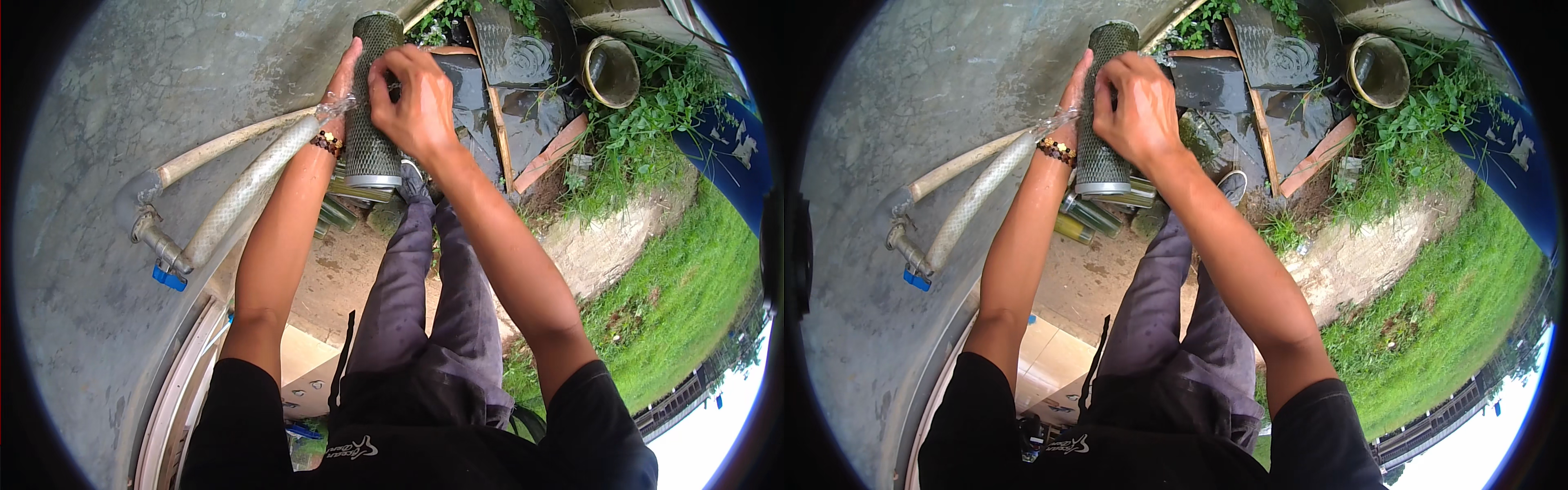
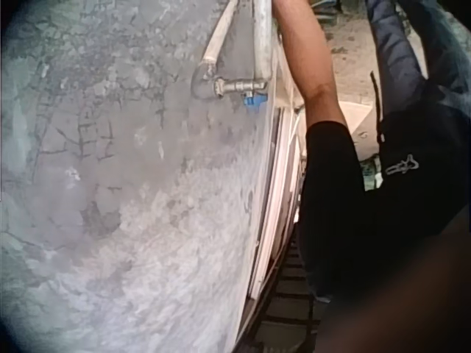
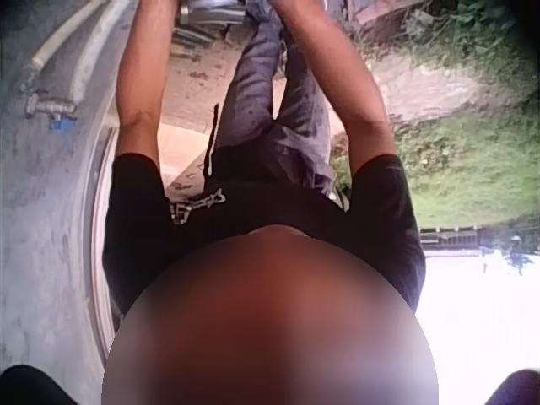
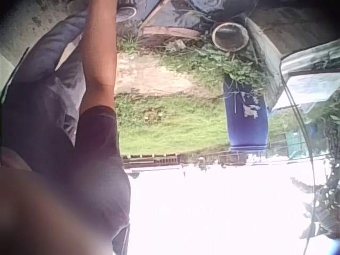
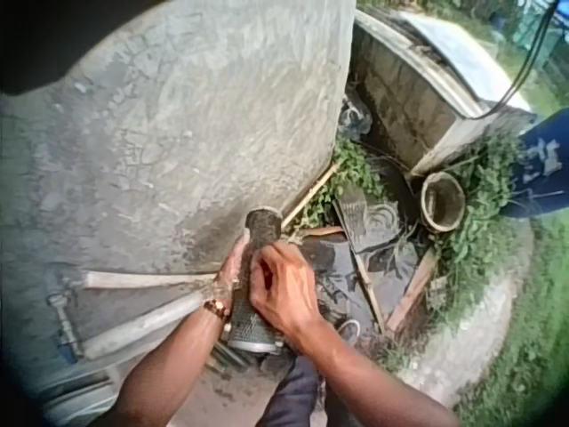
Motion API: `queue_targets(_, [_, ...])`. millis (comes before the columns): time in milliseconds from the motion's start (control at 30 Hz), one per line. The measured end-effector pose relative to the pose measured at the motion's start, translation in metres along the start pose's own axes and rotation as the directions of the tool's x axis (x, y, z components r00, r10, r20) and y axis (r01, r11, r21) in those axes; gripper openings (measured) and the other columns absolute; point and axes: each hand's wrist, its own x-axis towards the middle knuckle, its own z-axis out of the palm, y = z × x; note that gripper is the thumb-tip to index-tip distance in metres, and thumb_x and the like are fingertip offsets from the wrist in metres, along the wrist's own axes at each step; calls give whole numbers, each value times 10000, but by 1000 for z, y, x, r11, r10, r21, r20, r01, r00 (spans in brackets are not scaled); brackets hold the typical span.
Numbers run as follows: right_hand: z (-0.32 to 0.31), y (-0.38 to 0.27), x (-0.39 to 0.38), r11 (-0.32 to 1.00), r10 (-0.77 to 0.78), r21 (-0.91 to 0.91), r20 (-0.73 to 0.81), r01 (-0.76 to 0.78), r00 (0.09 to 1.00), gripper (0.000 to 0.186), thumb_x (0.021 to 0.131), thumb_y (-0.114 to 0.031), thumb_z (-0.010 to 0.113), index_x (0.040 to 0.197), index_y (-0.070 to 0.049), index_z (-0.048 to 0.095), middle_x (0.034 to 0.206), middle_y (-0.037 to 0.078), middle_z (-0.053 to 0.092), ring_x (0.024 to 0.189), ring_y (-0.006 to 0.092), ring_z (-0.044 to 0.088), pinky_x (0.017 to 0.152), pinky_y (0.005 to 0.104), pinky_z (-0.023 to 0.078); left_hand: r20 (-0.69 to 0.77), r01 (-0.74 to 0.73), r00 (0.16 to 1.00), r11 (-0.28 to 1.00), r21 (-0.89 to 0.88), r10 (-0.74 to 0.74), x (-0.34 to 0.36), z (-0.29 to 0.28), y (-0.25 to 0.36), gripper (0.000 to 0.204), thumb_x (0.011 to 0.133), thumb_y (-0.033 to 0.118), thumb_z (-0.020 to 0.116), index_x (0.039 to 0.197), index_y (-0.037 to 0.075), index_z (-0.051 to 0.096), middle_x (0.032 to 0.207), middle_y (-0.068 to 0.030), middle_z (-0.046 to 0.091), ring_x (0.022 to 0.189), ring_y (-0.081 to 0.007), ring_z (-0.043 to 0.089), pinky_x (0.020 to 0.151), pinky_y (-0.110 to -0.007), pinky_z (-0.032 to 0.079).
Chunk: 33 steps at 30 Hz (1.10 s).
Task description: Cleaning and rinsing cylindrical filter components at an outdoor faucet.
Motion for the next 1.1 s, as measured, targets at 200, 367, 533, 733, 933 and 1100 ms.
queue_targets(200, [-11, -34, -44, 991, 2, 132, 103, -15, 995, 72, 741, 22, 655, 805, -9, 644, 877, 133, 640, 863, 336, 623, 785, 396, 512, 171, 2, 985, 1000, -25, 2, -13, -15, 15, 614, 960, 593, 487, 1186, 33, 598, 1007, -175, 678, 827, -264, 690, 754, -414, 603])
queue_targets(367, [-2, 30, 28, 985, 172, 17, -64, -171, 983, 41, 803, -9, 618, 822, 17, 643, 843, 192, 626, 743, 393, 620, 687, 460, 506, 430, 142, 899, 984, -104, -84, -11, 0, 6, 530, 997, 493, 485, 1226, 26, 587, 1083, -154, 683, 907, -252, 690, 789, -406, 597])
queue_targets(533, [-12, -51, -68, 993, 44, 102, 93, -53, 995, 102, 736, 3, 699, 815, -33, 646, 889, 105, 621, 879, 308, 610, 802, 390, 507, 118, 9, 993, 996, -90, 2, -27, -11, 14, 504, 994, 486, 490, 1181, 31, 599, 1037, -155, 687, 858, -271, 696, 772, -392, 596])
queue_targets(733, [0, 21, 11, 996, -29, -87, -179, 14, 983, 62, 748, -8, 659, 807, 10, 653, 876, 154, 625, 843, 354, 600, 759, 423, 497, 62, -191, 979, 980, -58, 194, -12, 19, -33, 453, 992, 400, 547, 1266, 43, 593, 1151, -101, 669, 1035, -191, 652, 915, -314, 543])
queue_targets(933, [11, -15, -26, 996, 78, -43, -114, -83, 990, 61, 772, -4, 636, 823, 26, 647, 884, 173, 630, 839, 364, 608, 768, 429, 502, -47, 29, 998, 996, -86, -33, -51, 1, -20, 530, 976, 466, 542, 1289, 40, 583, 1171, -119, 667, 1025, -183, 657, 893, -328, 546])
queue_targets(1100, [3, -15, -41, 999, 50, 20, -90, -49, 995, 112, 760, 28, 679, 868, 0, 674, 940, 137, 675, 878, 320, 644, 810, 386, 516, 18, -28, 999, 999, 32, 28, -52, -15, -25, 470, 1002, 440, 497, 1185, 21, 609, 1109, -108, 682, 952, -189, 668, 865, -360, 558])
